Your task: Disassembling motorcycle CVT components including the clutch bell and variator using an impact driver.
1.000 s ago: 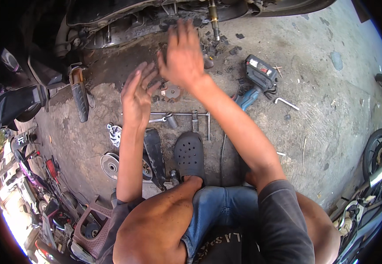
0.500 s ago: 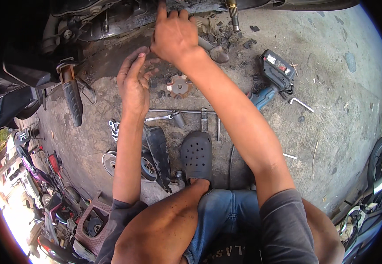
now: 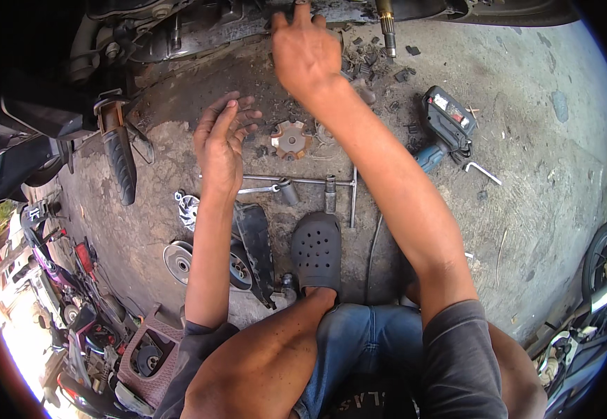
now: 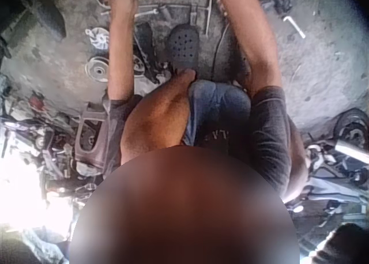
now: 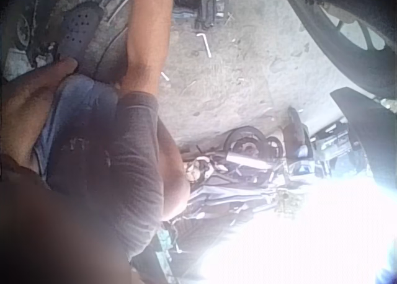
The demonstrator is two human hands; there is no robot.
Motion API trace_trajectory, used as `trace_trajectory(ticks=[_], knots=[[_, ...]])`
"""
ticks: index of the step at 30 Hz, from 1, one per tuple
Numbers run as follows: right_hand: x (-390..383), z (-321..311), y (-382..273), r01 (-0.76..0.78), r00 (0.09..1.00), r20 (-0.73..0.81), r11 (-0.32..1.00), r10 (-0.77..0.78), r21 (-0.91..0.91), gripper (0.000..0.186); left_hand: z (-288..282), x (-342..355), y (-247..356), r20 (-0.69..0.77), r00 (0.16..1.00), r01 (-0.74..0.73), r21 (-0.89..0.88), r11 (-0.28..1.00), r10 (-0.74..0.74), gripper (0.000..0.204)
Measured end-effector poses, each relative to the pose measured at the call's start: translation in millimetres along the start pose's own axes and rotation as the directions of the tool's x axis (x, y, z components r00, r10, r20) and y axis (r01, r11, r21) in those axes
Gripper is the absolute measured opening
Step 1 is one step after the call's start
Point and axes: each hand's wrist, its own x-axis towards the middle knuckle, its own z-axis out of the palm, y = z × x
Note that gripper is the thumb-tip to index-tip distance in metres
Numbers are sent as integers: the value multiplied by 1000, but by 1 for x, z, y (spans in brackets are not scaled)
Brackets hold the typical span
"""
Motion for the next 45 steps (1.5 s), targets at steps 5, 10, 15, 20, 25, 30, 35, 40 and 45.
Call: trace_trajectory(ticks=[5,10,15,20,25,30,35,40,45], knots=[[-9,1,15,200,979,9,977,-202,73,35,-3,2,-2,11,1000,-12,21,1000,12,28],[-14,-12,2,144,982,122,989,-146,25,27,-2,5,-2,20,1000,-14,56,998,13,28],[17,-16,-8,141,937,308,985,-165,98,33,8,5,-7,48,999,-12,80,997,8,28],[9,-30,-4,159,946,264,980,-186,120,19,2,1,-6,43,999,-25,79,997,22,28],[-10,-36,-1,125,905,391,983,-168,133,18,-15,7,-9,42,999,-23,151,988,17,30],[-14,-37,-5,-93,930,366,954,-19,286,26,-15,49,20,-52,995,-85,-9,996,84,34],[-26,-37,-5,-115,891,447,915,-77,387,32,-10,85,45,7,993,-115,-148,982,117,38],[-42,-38,-5,-99,865,483,896,-138,433,31,-17,98,46,130,989,-34,-255,966,69,46],[-54,-56,-10,-88,778,580,873,-241,480,37,-35,104,52,128,990,-27,-167,986,49,52]])
